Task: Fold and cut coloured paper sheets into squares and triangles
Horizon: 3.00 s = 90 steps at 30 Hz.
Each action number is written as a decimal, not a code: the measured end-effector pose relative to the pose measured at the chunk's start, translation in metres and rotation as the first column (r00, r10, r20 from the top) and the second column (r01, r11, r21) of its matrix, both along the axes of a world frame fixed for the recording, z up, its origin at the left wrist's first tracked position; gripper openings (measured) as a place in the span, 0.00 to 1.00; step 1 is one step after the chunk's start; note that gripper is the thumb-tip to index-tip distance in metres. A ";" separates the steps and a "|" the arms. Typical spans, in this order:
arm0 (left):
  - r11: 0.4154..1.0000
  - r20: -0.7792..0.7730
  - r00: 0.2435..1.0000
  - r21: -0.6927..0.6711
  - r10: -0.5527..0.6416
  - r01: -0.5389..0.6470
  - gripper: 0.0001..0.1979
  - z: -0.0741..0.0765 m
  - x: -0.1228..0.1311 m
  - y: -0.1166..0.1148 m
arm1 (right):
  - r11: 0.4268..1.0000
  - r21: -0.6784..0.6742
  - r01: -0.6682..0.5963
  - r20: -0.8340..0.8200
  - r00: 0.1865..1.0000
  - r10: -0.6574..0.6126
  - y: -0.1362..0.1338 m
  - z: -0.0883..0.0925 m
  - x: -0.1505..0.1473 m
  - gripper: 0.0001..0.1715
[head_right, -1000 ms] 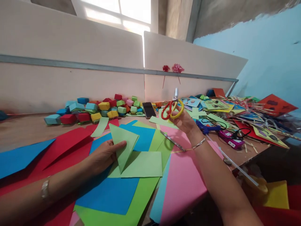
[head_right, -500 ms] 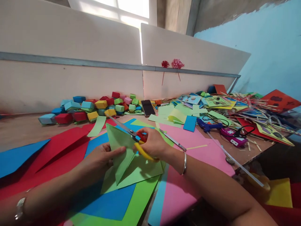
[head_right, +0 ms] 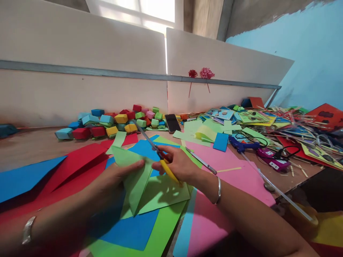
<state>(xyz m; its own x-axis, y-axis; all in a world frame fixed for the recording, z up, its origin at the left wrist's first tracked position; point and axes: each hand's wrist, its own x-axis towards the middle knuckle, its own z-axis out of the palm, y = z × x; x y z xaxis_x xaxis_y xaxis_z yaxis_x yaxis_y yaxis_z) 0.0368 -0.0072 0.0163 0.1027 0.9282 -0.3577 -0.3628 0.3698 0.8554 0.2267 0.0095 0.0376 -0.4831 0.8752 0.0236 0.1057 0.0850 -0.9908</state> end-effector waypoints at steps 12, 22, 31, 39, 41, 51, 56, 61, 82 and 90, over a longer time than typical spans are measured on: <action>0.980 -0.023 0.980 0.004 0.199 -0.199 0.05 0.021 -0.004 0.009 | 0.970 0.178 -0.166 0.400 0.913 0.082 0.013 0.031 0.042 0.21; 0.984 -0.009 0.985 -0.030 0.175 -0.175 0.05 0.029 -0.002 0.007 | 0.956 0.136 -0.261 0.507 0.847 0.159 0.003 0.038 0.038 0.23; 0.986 0.016 0.987 -0.041 0.160 -0.159 0.03 0.035 -0.002 0.006 | 0.936 0.210 -0.282 0.535 0.835 0.132 0.003 0.043 0.038 0.24; 0.993 -0.035 0.993 0.013 0.116 -0.115 0.08 0.027 -0.009 0.011 | 0.934 0.196 -0.299 0.569 0.811 0.140 0.009 0.038 0.043 0.26; 0.989 -0.056 0.988 0.051 0.141 -0.138 0.08 0.027 -0.010 0.011 | 0.923 0.238 -0.302 0.581 0.806 0.114 0.010 0.037 0.044 0.23; 0.983 -0.017 0.987 0.092 0.159 -0.156 0.12 0.023 -0.011 0.015 | 0.856 0.464 -0.227 0.613 0.780 -0.125 0.010 0.024 0.040 0.31; 0.981 -0.057 0.982 0.091 0.179 -0.173 0.09 0.020 -0.014 0.019 | 0.857 0.480 -0.187 0.636 0.748 -0.193 0.010 0.025 0.040 0.32; 0.983 -0.055 0.983 0.068 0.176 -0.173 0.11 0.016 -0.015 0.021 | 0.898 0.396 -0.191 0.641 0.758 -0.121 0.009 0.025 0.037 0.25; 0.983 -0.050 0.987 0.107 0.156 -0.150 0.15 0.017 -0.013 0.017 | 0.941 0.272 -0.202 0.528 0.849 0.030 0.011 0.025 0.040 0.21; 0.960 -0.158 0.962 0.206 0.222 -0.187 0.17 0.018 -0.011 0.010 | 0.889 0.246 -0.386 0.559 0.806 0.196 0.020 0.021 0.046 0.21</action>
